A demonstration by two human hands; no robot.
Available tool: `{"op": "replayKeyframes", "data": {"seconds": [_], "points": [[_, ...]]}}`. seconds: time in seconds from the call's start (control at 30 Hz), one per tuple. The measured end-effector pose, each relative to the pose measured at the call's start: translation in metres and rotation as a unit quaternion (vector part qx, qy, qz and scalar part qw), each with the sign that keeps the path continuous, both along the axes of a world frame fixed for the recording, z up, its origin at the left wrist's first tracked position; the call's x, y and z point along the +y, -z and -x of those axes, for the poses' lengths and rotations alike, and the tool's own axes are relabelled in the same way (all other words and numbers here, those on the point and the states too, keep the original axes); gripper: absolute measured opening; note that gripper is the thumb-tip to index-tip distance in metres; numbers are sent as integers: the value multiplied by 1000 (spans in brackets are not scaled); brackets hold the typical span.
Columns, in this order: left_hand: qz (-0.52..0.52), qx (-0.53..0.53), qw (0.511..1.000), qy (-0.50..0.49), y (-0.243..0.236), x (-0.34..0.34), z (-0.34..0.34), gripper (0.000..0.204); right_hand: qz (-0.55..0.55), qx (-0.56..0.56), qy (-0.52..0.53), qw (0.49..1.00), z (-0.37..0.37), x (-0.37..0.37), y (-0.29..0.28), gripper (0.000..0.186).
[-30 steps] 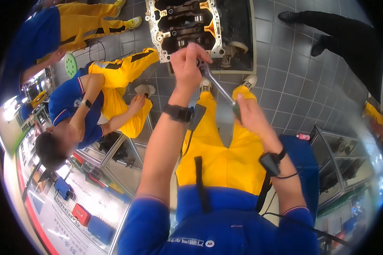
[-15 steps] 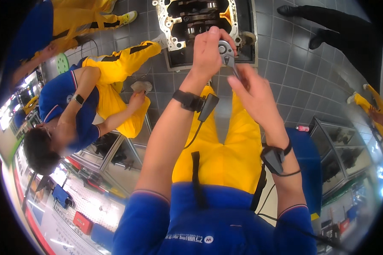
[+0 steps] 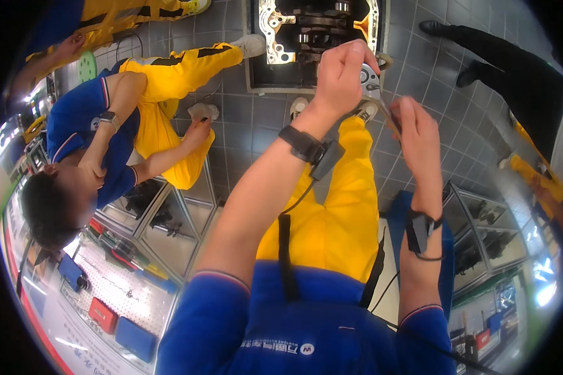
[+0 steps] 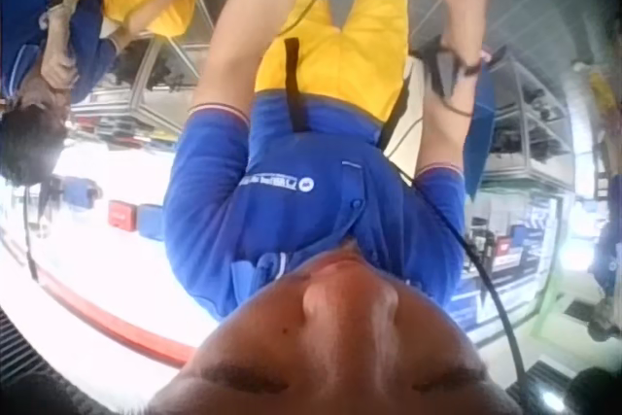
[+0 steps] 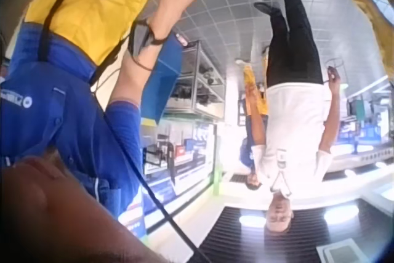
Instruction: Using a torque wrench and other tools to work on an engine block in an automotive training setting.
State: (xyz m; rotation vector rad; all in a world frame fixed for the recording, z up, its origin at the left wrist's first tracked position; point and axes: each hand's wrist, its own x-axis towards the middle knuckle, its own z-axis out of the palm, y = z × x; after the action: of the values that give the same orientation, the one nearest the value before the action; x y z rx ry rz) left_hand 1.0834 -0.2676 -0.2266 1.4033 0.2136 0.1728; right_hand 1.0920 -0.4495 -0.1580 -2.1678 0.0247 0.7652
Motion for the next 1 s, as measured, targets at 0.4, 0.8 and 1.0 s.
{"op": "replayKeyframes", "data": {"seconds": [0.4,0.8,1.0], "points": [[-6,-66,964,-256,8,-20,11,35,52,-112,115,986,-43,-73,-2,37],[-589,85,796,-109,-31,-9,-5,31,144,-191,-201,950,-209,31,-9,45],[-562,11,823,-80,-30,-12,-14,33,222,-428,-405,777,-191,-39,17,41]]}}
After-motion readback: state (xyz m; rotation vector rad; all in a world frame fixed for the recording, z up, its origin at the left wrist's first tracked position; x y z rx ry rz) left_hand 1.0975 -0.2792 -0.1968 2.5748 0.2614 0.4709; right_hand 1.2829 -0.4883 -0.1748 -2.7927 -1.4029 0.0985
